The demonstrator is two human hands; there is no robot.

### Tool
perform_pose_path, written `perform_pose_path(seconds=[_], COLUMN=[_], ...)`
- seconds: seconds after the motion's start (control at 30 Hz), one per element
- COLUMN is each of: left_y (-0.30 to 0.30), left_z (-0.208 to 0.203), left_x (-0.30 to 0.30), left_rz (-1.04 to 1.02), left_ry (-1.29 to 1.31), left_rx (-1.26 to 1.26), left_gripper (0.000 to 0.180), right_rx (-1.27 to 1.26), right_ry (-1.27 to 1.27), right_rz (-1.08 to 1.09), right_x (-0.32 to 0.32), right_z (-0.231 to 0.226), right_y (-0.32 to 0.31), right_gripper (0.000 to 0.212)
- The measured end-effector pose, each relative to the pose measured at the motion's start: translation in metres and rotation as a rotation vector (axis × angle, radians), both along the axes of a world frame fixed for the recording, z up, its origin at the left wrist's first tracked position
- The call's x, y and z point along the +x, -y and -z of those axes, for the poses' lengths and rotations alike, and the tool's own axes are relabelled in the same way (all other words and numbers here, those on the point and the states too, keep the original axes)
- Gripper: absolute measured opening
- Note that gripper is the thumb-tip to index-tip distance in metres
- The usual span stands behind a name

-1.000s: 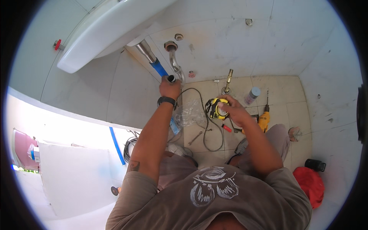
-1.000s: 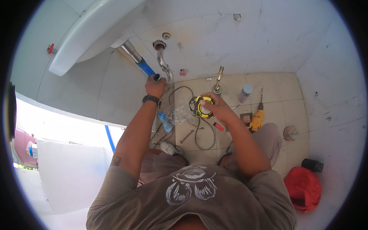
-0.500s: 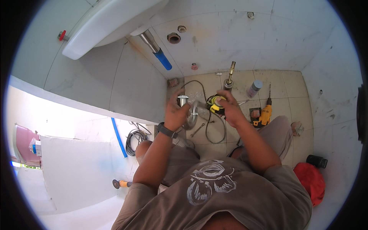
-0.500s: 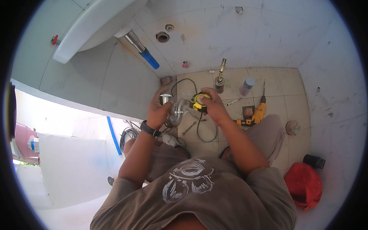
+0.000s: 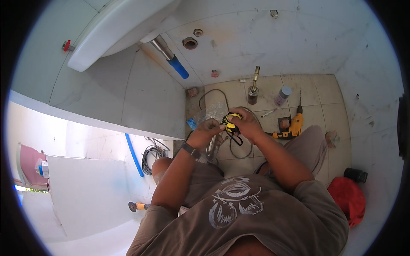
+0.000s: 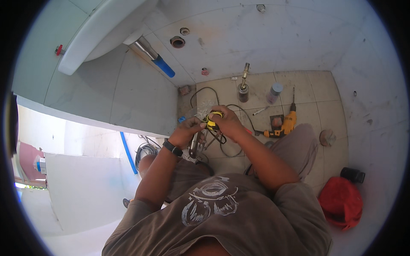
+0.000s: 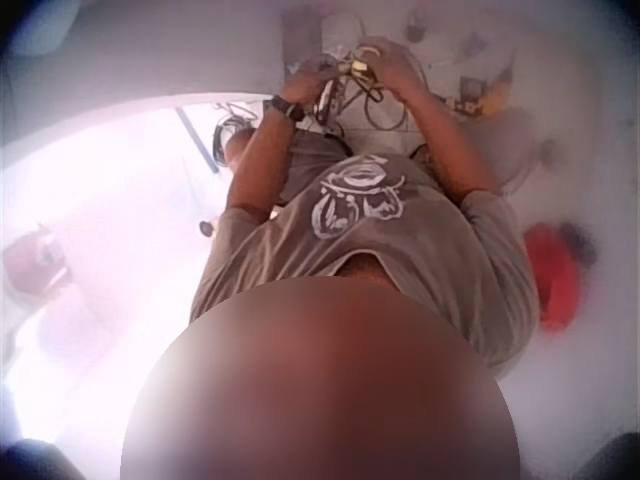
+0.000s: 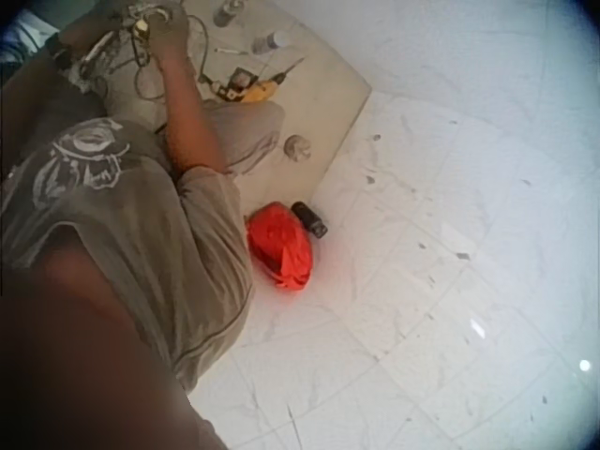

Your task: The person heats a blue plastic pipe with a blowtorch, then fits it onto a metal drain pipe under a toilet. They measure a metal P-trap with a tape measure, mark it with a marker, and prepare to cut it with an angle grinder.

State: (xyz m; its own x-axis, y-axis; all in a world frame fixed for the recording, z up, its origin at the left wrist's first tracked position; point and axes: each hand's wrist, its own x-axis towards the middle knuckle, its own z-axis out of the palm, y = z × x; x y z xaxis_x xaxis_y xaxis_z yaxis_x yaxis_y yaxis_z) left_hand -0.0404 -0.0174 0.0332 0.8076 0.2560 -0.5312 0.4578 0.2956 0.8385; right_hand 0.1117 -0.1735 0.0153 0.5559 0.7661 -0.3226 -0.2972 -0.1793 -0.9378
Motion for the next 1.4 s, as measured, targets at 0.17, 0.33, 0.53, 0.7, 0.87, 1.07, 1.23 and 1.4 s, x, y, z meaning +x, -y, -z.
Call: perform_pose_path(seconds=[0.17, 0.33, 0.53, 0.7, 0.87, 1.07, 1.23, 1.4], left_y=[0.005, 0.003, 0.003, 0.014, 0.031, 0.021, 0.018, 0.009], left_z=[0.0, 0.0, 0.006, 0.007, 0.01, 0.016, 0.028, 0.022], left_x=[-0.002, 0.005, 0.003, 0.004, 0.003, 0.003, -0.002, -0.005], left_rz=[-0.049, -0.051, -0.133, -0.24, -0.2, -0.293, -0.166, -0.08], left_ry=[0.048, -0.021, -0.068, -0.02, 0.128, 0.115, 0.092, 0.006], left_rx=[0.076, -0.011, -0.053, -0.15, 0.089, -0.059, -0.043, 0.117], left_gripper=[0.04, 0.034, 0.031, 0.036, 0.04, 0.037, 0.029, 0.027], right_rx=[-0.001, 0.169, 0.102, 0.049, -0.01, -0.03, -0.111, -0.343], right_ry=[0.587, 0.925, 1.077, 0.643, -0.253, 0.104, 0.82, 0.738], right_rz=[0.066, -0.198, -0.231, -0.05, 0.069, -0.27, -0.444, -0.555], right_x=[0.002, -0.007, -0.017, -0.014, 0.007, -0.002, -0.012, -0.008], right_z=[-0.006, -0.008, 0.002, 0.011, 0.017, 0.008, -0.002, 0.013], right_y=[0.001, 0.008, 0.01, 0.0, -0.008, 0.006, 0.01, 0.014], right_gripper=[0.066, 0.067, 0.061, 0.054, 0.048, 0.06, 0.075, 0.067])
